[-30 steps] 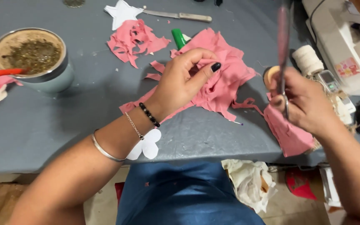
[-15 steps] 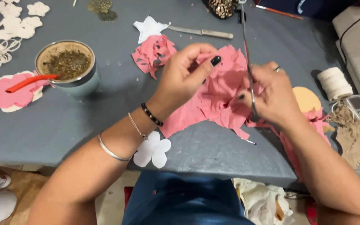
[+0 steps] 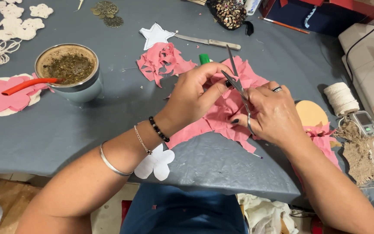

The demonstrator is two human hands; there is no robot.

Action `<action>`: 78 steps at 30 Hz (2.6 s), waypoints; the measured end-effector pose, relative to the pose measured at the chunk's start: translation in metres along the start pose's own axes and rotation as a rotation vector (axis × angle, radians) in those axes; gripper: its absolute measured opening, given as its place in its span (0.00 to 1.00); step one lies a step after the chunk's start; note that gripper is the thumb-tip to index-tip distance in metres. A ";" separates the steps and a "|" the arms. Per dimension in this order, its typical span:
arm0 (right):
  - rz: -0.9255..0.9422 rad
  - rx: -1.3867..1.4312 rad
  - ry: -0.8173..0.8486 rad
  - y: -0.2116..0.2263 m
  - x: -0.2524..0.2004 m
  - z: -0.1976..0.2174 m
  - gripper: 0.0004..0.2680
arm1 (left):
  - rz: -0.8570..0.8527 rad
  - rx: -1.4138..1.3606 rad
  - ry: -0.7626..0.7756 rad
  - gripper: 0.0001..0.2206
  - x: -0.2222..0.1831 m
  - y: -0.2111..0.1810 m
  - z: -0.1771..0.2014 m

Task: Cutting out flower shapes from pink fabric using a paper template and scissors, then assembling the pieces by layering them.

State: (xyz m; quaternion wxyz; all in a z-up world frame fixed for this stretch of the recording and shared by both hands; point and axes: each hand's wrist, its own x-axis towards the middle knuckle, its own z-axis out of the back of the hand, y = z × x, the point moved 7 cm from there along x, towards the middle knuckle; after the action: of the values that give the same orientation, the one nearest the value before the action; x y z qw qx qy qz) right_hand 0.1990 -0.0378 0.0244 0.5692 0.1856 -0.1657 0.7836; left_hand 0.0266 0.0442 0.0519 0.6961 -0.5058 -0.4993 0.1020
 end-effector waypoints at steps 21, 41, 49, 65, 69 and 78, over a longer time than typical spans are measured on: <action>0.023 0.013 0.055 -0.012 -0.001 -0.020 0.20 | -0.040 0.148 -0.046 0.04 0.006 0.034 0.013; 0.040 -0.033 -0.025 -0.010 -0.006 -0.020 0.19 | -0.014 0.150 -0.015 0.04 0.007 0.030 0.017; -0.006 0.082 0.073 -0.010 -0.002 -0.024 0.21 | -0.004 0.156 -0.004 0.04 0.007 0.029 0.015; 0.009 0.069 0.066 -0.018 -0.009 -0.027 0.20 | 0.004 0.201 0.020 0.04 0.007 0.037 0.012; -0.062 0.054 0.099 -0.020 -0.009 -0.028 0.19 | 0.027 0.189 0.037 0.04 0.008 0.035 0.011; -0.555 0.170 0.255 -0.070 -0.008 -0.008 0.09 | 0.348 -0.168 0.117 0.09 0.002 0.035 -0.005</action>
State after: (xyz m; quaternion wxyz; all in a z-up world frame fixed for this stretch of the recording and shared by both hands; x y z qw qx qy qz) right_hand 0.2670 -0.0199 0.0170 0.7599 0.1708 0.0299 0.6265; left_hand 0.0446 0.0591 0.0247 0.6511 -0.6459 -0.3695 0.1492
